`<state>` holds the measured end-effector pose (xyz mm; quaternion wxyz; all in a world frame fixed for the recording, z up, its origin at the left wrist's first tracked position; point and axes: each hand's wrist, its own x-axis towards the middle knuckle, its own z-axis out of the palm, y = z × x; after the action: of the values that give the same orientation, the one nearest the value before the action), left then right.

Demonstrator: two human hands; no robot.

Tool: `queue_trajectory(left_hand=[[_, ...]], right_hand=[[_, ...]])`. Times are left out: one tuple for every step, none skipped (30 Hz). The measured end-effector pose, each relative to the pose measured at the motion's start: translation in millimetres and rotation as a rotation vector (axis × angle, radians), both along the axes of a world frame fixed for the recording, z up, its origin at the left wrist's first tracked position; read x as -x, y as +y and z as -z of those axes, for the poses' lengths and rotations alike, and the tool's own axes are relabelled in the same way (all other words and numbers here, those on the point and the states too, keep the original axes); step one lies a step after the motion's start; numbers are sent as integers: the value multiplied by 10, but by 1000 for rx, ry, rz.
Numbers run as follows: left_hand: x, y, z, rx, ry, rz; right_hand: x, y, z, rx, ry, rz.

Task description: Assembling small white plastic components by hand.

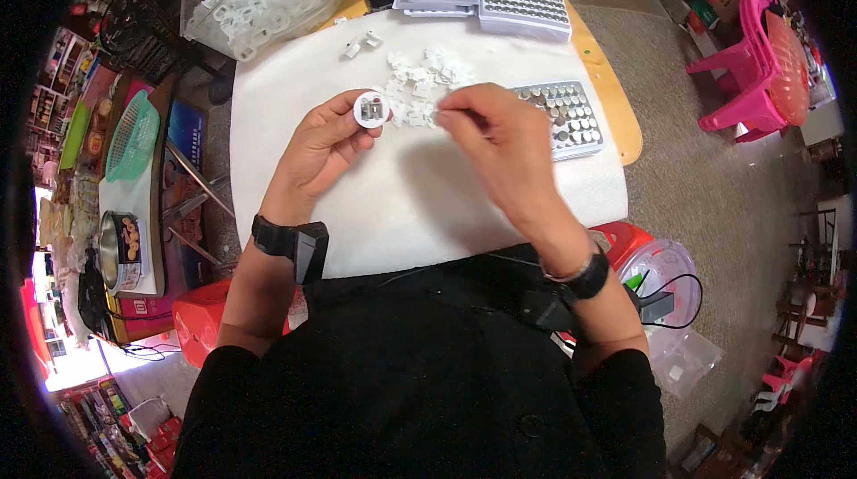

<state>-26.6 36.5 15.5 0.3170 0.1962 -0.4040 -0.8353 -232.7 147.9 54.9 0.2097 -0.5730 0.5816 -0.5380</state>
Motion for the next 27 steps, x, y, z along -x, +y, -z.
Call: queue_trajectory(left_hand=[[-3,-6,2,-15,15,18],[-10,-9,6,-4,17,25],[-15,-13,4,-2,19,23],[-15,-15,2,18,36,33],[-9,-14,-1,38,52,43],[-15,-13,3,36,54,36],[-11,-6,2,37,47,24],[-9,-6,0,38,39,13],[-7,0,-8,37,40,9],[-6,5,-15,50,28,9],[-7,8,-16,63,16,10],[-9,6,-11,61,16,7],[-10,1,-5,72,20,-8],[-14,-2,0,83,23,-22],[-10,-2,-5,82,23,-23],[-7,0,-15,86,33,-19],[-3,2,-23,91,42,-15],[2,6,-27,90,42,-15],[9,14,-30,87,39,-24],[15,18,-31,84,35,-32],[15,20,-30,83,34,-32],[15,22,-30,83,34,-31],[15,22,-30,84,33,-29],[13,21,-31,83,32,-29],[10,19,-32,82,33,-24],[7,16,-33,81,35,-18],[-1,13,-27,81,33,-20]], right_hand=[[-122,-71,-10,23,-1,-17],[-219,-126,-20,26,0,-18],[-300,-176,-28,67,10,-20],[-350,-212,-31,107,19,-22],[-374,-241,-5,109,21,-23],[-412,-287,50,161,78,-16],[-437,-326,87,212,135,-9],[-450,-359,101,210,136,-15],[-451,-373,110,262,204,3],[-452,-383,116,313,271,21],[-456,-386,114,311,271,17],[-461,-387,107,321,274,9],[-466,-389,107,331,277,2],[-469,-392,115,329,276,-1],[-463,-392,118,342,260,-12],[-457,-392,121,355,243,-23],[-452,-388,121,354,243,-24],[-449,-383,119,341,229,-13],[-447,-381,119,327,215,-1],[-445,-383,122,326,214,-2],[-446,-386,125,334,230,-2],[-447,-388,128,341,246,-3],[-449,-391,128,341,245,-2],[-453,-395,127,357,253,-3],[-454,-399,127,374,261,-4],[-451,-402,134,374,260,-3],[-449,-407,145,371,265,-25]])
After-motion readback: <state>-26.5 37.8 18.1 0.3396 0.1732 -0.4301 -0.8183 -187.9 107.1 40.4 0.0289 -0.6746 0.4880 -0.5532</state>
